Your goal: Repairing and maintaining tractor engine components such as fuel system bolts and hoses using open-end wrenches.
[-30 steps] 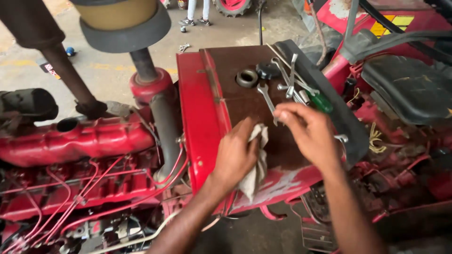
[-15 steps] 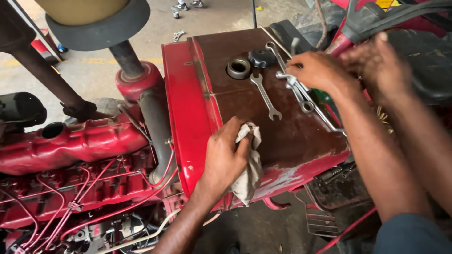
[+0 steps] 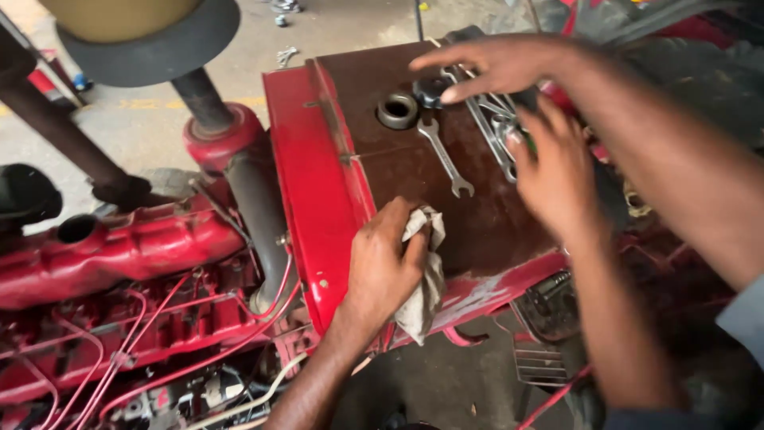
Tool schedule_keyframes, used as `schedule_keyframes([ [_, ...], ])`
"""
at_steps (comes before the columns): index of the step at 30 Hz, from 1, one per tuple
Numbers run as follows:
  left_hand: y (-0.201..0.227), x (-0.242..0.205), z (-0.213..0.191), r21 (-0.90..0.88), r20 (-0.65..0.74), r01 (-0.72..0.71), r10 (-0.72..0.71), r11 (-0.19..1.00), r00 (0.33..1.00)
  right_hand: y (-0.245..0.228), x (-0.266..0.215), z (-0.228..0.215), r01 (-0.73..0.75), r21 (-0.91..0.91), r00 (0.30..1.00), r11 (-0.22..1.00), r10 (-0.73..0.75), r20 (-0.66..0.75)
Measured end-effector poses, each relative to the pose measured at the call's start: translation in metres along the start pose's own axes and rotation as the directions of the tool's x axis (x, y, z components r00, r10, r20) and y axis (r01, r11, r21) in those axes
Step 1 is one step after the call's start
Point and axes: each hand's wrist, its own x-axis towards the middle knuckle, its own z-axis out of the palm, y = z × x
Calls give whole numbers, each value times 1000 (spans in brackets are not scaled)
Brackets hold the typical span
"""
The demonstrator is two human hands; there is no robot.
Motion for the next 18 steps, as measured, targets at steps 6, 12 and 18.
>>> schedule_keyframes([
  [6,-2,3,4,20,2,29,-29,999,1000,7,-59,-14,-269,-98,958,958,276,75],
  [12,-12,-4,9,52,-5,9,-9,999,1000,8,-68,-29,-268,-116,942,956,285,178],
  [18,-31,-17,33,117,-119,60,-46,991,992,84,-139,56,-238,365,956,900,151,252],
])
